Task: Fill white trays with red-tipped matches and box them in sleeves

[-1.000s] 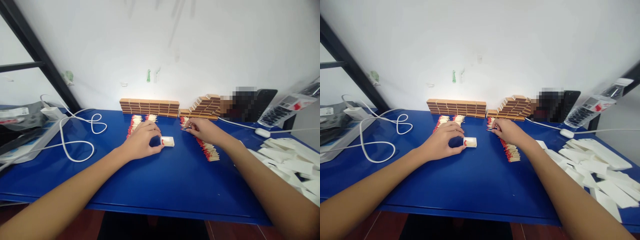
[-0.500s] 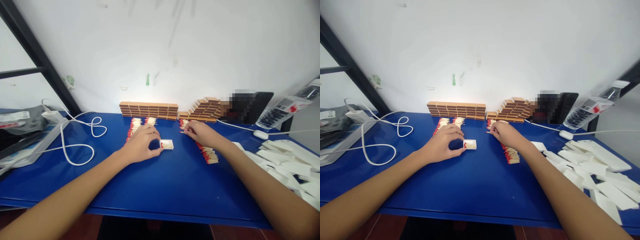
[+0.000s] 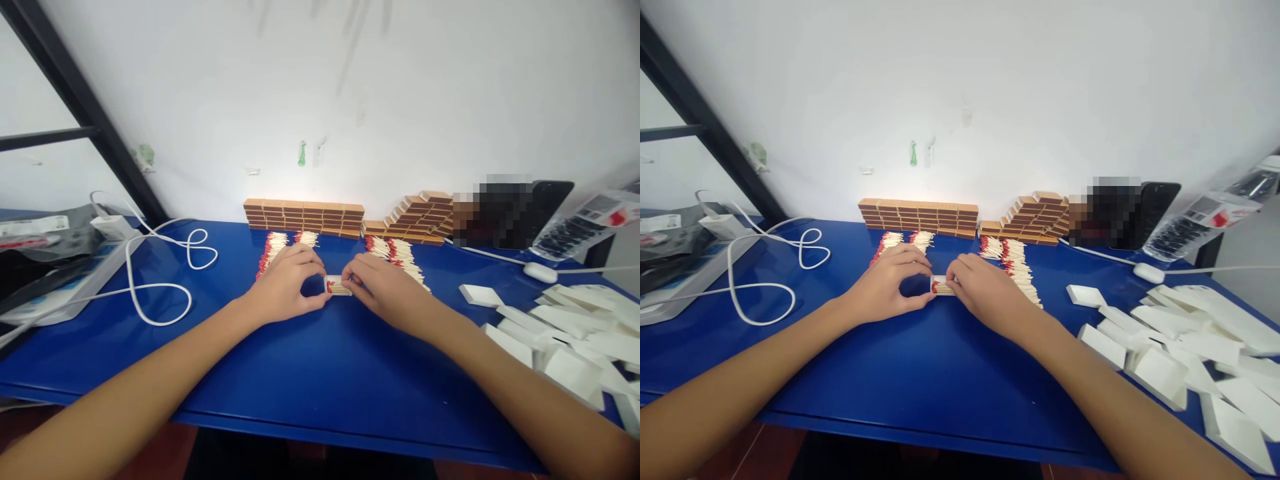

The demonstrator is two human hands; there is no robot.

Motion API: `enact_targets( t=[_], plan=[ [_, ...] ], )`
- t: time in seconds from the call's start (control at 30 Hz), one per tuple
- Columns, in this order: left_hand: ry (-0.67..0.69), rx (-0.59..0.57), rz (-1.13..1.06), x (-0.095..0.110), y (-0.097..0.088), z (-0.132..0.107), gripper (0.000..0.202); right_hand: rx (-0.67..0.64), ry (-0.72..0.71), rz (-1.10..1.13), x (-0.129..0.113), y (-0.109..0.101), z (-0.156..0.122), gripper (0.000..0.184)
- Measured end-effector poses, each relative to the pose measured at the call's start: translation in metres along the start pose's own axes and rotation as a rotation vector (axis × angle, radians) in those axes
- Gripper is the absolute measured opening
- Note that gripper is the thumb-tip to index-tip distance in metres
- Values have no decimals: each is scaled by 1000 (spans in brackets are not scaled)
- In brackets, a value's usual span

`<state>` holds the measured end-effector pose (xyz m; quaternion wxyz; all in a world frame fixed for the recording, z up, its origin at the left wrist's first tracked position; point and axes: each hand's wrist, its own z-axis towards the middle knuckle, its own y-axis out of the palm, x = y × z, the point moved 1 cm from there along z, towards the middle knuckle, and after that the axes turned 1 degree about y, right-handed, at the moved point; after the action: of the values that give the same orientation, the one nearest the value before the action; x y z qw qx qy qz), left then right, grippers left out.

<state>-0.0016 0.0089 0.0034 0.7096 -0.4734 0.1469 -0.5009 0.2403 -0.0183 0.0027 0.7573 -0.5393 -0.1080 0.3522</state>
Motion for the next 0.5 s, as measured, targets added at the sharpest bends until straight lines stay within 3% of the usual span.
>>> enact_targets(
  t=[0.13, 0.27, 0.37, 0.5],
  plan=[
    [2, -24, 7, -1, 2, -1, 19, 12, -12, -18, -3, 10, -2, 14],
    [4, -14, 10, -1, 3, -1, 20, -20, 5, 56, 1, 5, 0, 16],
    [-4, -10, -9, 0, 2, -1, 18, 11, 25, 46, 20, -8, 4, 16],
    [7, -8, -4, -1, 1, -1, 19, 84, 135, -148, 63, -22, 3, 19]
  ],
)
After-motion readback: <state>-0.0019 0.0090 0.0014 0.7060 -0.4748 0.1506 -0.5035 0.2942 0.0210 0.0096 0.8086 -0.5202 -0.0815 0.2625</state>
